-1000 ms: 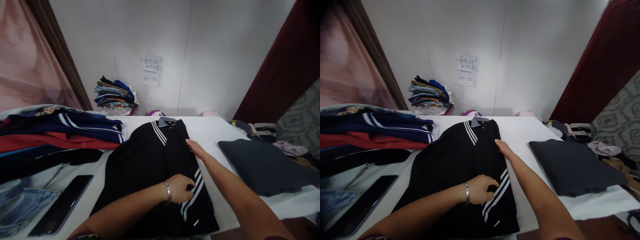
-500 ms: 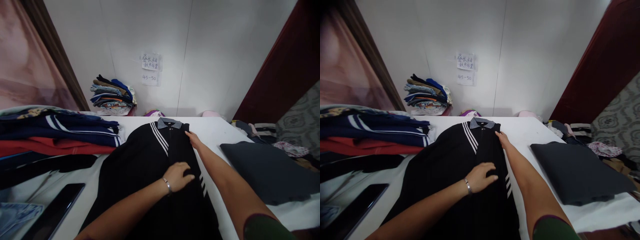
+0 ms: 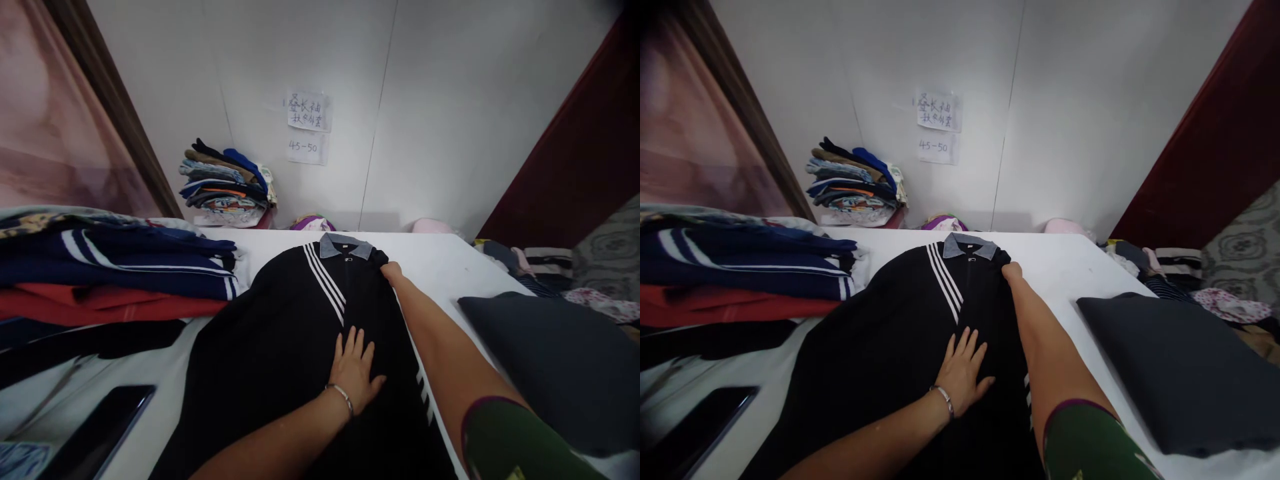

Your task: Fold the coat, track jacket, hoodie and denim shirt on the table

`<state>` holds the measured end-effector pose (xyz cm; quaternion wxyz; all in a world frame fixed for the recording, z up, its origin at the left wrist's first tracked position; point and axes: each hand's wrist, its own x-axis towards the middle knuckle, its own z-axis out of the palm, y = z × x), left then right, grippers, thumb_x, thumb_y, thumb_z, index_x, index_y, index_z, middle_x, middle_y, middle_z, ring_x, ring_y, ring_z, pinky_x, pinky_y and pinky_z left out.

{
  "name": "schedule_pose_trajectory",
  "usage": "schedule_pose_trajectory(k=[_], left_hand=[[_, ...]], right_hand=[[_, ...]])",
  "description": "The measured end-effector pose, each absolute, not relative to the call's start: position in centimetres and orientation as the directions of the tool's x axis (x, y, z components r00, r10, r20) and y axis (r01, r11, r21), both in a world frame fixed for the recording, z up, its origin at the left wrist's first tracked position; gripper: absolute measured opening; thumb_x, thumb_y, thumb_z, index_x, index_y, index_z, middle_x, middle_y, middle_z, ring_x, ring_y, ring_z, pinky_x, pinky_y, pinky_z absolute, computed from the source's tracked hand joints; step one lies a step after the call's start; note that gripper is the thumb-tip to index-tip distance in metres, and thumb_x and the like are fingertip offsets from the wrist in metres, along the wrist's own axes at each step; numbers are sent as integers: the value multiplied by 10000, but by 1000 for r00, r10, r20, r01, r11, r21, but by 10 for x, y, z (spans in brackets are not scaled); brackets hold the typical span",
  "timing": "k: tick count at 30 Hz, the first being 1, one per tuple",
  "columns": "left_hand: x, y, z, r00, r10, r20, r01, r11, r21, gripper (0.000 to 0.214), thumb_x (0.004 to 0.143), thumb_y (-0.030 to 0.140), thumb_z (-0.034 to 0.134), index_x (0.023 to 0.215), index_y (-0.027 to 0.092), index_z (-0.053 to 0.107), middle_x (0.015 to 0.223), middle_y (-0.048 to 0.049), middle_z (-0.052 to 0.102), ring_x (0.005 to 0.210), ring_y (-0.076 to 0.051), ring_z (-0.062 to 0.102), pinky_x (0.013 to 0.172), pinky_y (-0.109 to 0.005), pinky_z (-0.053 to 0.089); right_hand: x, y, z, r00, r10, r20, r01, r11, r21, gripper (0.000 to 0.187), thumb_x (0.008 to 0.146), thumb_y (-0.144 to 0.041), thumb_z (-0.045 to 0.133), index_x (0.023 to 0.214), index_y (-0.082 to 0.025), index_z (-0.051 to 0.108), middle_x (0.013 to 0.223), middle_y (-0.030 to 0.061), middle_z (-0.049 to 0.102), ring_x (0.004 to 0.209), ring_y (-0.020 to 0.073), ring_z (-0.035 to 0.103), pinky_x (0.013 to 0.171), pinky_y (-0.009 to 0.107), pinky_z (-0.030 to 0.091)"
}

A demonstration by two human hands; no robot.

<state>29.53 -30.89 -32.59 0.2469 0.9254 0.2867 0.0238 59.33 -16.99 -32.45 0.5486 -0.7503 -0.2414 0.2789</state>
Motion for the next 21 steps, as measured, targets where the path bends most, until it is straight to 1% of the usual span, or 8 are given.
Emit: schedule_pose_trajectory(k=[2,5,8,10,13,15,18,21], left_hand=[[296,-310,-326,834,539,-113,523,-711,470,800,780,649,486,1457,229,410,1581,-130,177,1464,-324,-3,1205,-539,16],[296,-315,-327,833,543,-110,523,-707,476,767,799,595,508,1447,191,427,1580,-146,174,1468,-327,10,1204,-539,56],[295,-319,-328,836,539,-99,512,-703,494,717,815,541,527,1432,186,443,1578,-147,193,1470,-333,47,1191,-564,100],[295,-320,-327,838,535,-105,510,-701,498,716,813,533,542,1426,175,448,1576,-158,199,1470,-341,56,1188,-576,97],[294,-320,-323,833,540,-119,520,-694,497,720,810,555,547,1416,176,460,1573,-166,211,1472,-336,61,1190,-576,54],[293,-318,-320,832,543,-117,518,-684,513,713,811,586,535,1397,183,484,1565,-166,237,1472,-331,79,1192,-570,38],[290,-307,-313,827,557,-76,494,-657,570,631,827,610,501,1322,224,560,1517,-144,367,1450,-316,205,1199,-542,89],[295,-281,-298,771,636,29,498,-632,594,456,882,508,465,1230,257,619,1439,-99,489,1350,-294,397,1146,-504,270]], right_hand=[[596,-169,-329,742,641,-196,23,-316,-948,311,909,-346,593,1166,-172,582,1168,75,600,998,198,613,832,382,537],[599,-166,-327,734,631,-251,-40,-329,-943,286,899,-357,604,1087,-142,611,1029,59,648,876,169,639,759,346,549],[602,-164,-316,685,677,-268,-95,-282,-955,256,886,-337,598,1003,-113,635,841,49,677,728,148,643,686,306,549],[602,-163,-310,650,710,-270,-127,-249,-960,208,864,-286,600,981,-118,638,764,43,680,681,154,642,663,291,544],[600,-160,-309,607,747,-271,-163,-216,-963,169,834,-203,593,990,-149,630,733,20,684,659,153,641,658,277,538],[598,-158,-312,588,758,-281,-183,-214,-959,162,846,-188,571,996,-164,626,729,8,683,654,149,641,662,276,536],[597,-157,-321,590,737,-328,-204,-258,-945,144,882,-209,561,994,-142,621,730,15,668,639,148,631,647,292,536],[599,-159,-326,603,720,-344,-202,-279,-939,210,924,-302,563,1035,-129,607,853,25,660,694,127,629,655,294,544]])
